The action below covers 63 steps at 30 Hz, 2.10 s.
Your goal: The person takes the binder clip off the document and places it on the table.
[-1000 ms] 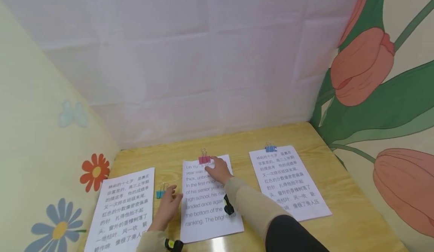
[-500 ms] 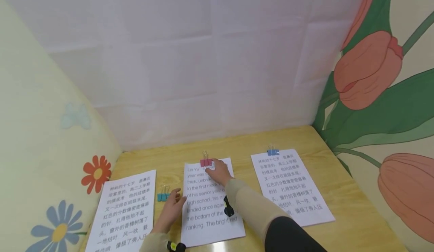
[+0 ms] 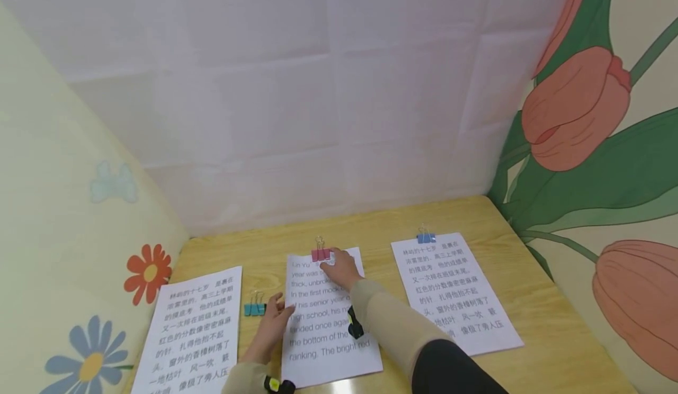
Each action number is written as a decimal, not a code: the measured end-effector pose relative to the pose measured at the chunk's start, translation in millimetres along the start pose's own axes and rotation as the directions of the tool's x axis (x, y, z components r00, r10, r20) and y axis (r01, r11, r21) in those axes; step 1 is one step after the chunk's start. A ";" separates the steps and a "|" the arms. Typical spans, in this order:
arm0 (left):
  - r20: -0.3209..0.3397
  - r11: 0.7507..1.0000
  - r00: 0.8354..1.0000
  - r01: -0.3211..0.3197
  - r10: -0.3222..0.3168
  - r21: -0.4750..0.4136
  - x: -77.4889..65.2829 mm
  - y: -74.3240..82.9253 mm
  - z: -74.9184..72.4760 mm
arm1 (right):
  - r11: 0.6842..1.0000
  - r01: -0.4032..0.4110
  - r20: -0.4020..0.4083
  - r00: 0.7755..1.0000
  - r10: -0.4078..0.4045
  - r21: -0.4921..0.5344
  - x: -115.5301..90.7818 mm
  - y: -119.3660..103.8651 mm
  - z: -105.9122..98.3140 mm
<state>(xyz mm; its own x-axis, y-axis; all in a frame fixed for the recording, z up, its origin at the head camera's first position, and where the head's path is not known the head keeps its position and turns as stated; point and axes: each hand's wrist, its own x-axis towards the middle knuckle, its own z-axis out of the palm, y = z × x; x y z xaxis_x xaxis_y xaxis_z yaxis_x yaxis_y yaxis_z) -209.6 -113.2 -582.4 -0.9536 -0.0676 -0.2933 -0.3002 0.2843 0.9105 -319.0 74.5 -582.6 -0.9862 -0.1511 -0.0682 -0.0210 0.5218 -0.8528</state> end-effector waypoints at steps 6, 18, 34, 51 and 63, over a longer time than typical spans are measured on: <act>0.027 0.999 1.000 0.002 -0.001 -0.047 -2.0 -3.9 14.6 | 1.000 0.003 -0.007 1.000 -0.003 0.018 0.2 1.7 -0.2; 0.078 0.995 0.995 -0.057 0.063 -0.084 -8.1 -7.8 24.8 | 0.999 0.025 0.002 1.000 -0.025 0.031 0.8 1.3 -5.4; 0.093 0.996 0.994 -0.051 0.058 -0.072 -11.3 -9.6 17.3 | 1.000 0.002 0.030 1.000 -0.003 0.023 0.4 -1.7 -12.5; 0.067 0.997 0.995 -0.070 0.069 0.017 -16.1 -4.2 10.2 | 0.995 0.025 -0.022 0.999 -0.023 0.093 6.3 0.7 -23.9; 0.129 0.990 0.982 -0.140 0.137 0.017 -20.9 -6.3 -1.4 | 0.988 -0.060 0.024 0.998 0.058 0.145 -0.4 -4.4 -27.0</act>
<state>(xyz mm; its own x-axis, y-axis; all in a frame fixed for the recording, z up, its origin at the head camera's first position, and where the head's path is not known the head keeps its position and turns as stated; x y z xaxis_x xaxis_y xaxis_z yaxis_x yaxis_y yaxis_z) -187.7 -115.0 -581.7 -0.9748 0.0960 -0.2014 -0.1635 0.3069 0.9376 -322.9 94.9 -564.9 -0.9816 -0.1405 -0.1293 0.0627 0.4027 -0.9132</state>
